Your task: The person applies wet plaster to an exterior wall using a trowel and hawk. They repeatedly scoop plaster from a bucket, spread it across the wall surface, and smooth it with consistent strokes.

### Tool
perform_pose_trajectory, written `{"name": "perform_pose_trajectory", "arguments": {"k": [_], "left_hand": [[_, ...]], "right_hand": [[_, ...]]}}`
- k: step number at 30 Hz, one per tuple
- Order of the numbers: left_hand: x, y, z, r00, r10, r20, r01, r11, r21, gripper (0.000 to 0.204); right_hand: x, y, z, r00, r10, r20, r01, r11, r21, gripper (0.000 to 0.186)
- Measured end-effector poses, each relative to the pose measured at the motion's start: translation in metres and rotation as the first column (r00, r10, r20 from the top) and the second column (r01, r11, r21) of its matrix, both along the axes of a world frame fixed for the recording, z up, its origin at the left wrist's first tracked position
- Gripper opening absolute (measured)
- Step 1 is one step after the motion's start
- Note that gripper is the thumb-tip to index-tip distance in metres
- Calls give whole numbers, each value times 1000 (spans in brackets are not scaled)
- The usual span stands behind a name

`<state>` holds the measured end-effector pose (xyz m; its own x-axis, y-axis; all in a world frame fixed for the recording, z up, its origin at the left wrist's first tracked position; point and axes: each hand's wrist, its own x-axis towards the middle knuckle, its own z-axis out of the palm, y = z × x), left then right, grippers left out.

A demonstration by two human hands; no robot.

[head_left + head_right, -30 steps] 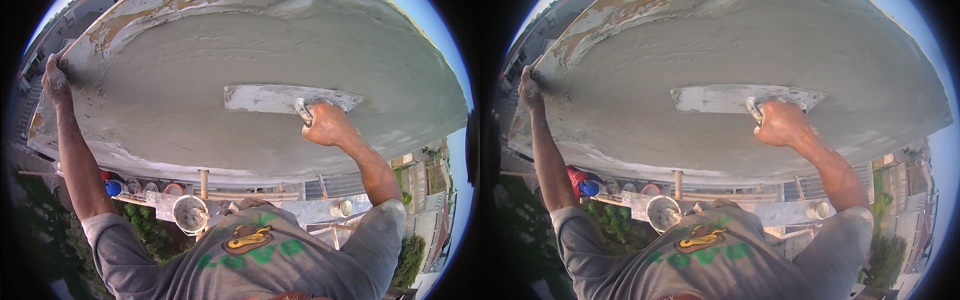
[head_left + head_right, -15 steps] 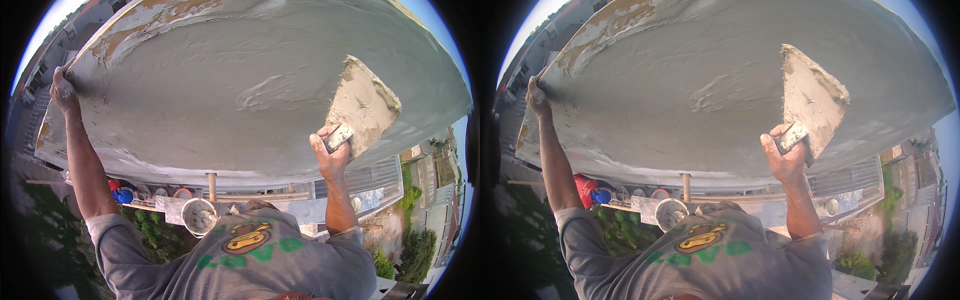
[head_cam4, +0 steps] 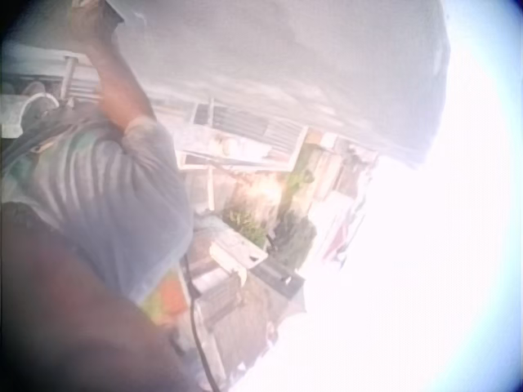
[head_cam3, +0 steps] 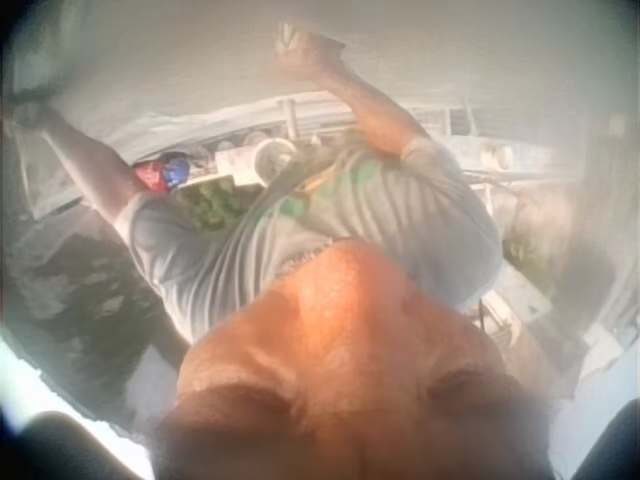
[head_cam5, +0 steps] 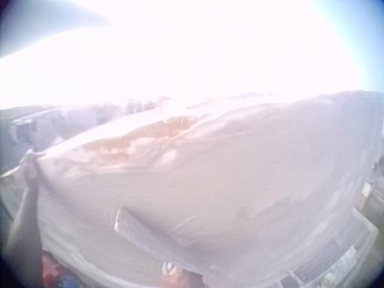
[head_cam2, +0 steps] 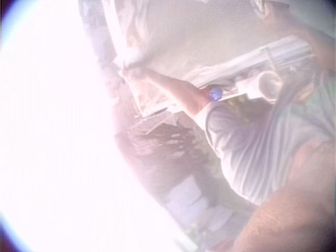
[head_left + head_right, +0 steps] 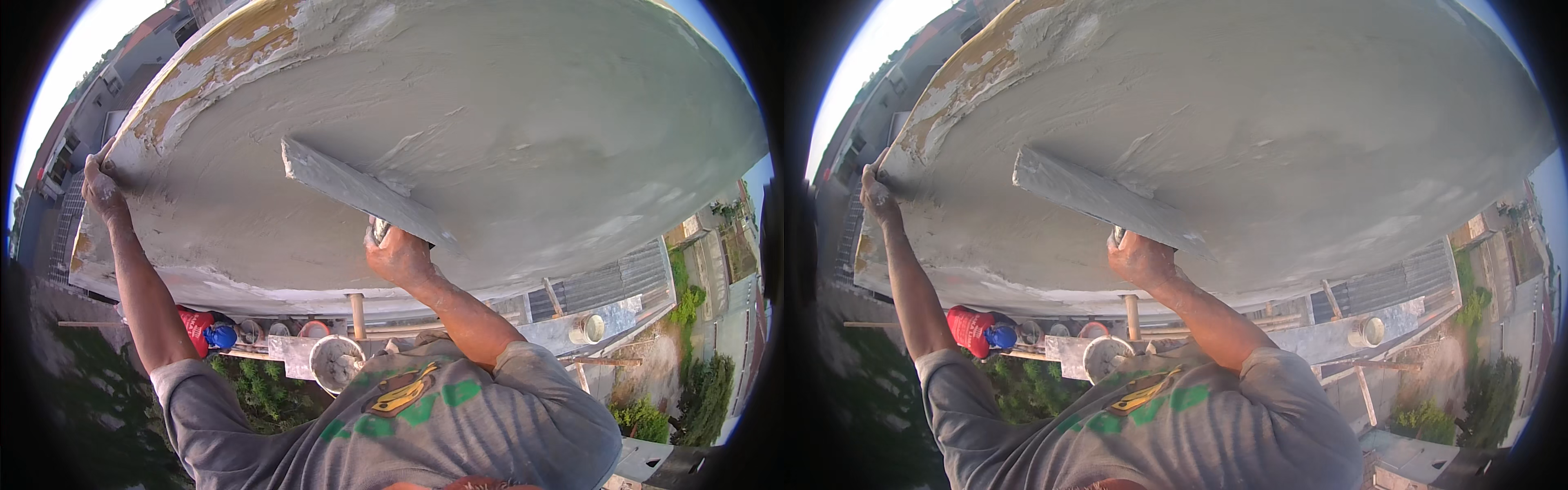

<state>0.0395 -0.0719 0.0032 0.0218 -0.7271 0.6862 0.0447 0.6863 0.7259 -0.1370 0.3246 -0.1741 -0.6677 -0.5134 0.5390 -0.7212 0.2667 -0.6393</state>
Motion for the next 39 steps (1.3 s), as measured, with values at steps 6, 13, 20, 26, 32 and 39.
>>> {"name": "perform_pose_trajectory", "arguments": {"k": [6,13,20,26,32,39], "left_hand": [[8,-5,1,996,-67,57,63,996,68,46],[10,-14,0,994,-108,12,106,988,114,46],[6,-22,-2,995,-93,-20,95,990,107,44],[5,-32,-9,999,-35,-36,39,994,100,44],[5,-17,-6,999,-13,-38,13,1000,21,40],[6,-19,-5,995,15,-100,-12,999,31,38]], "right_hand": [[-53,93,15,990,-54,134,56,998,-11,20],[-101,166,29,970,-120,212,128,992,-23,19],[-142,237,53,964,-236,121,241,970,-24,20],[-100,201,76,952,-303,49,306,934,-183,21],[-32,122,-10,815,119,-566,-19,984,180,43],[48,-18,-16,906,390,162,-352,486,800,32]]}}
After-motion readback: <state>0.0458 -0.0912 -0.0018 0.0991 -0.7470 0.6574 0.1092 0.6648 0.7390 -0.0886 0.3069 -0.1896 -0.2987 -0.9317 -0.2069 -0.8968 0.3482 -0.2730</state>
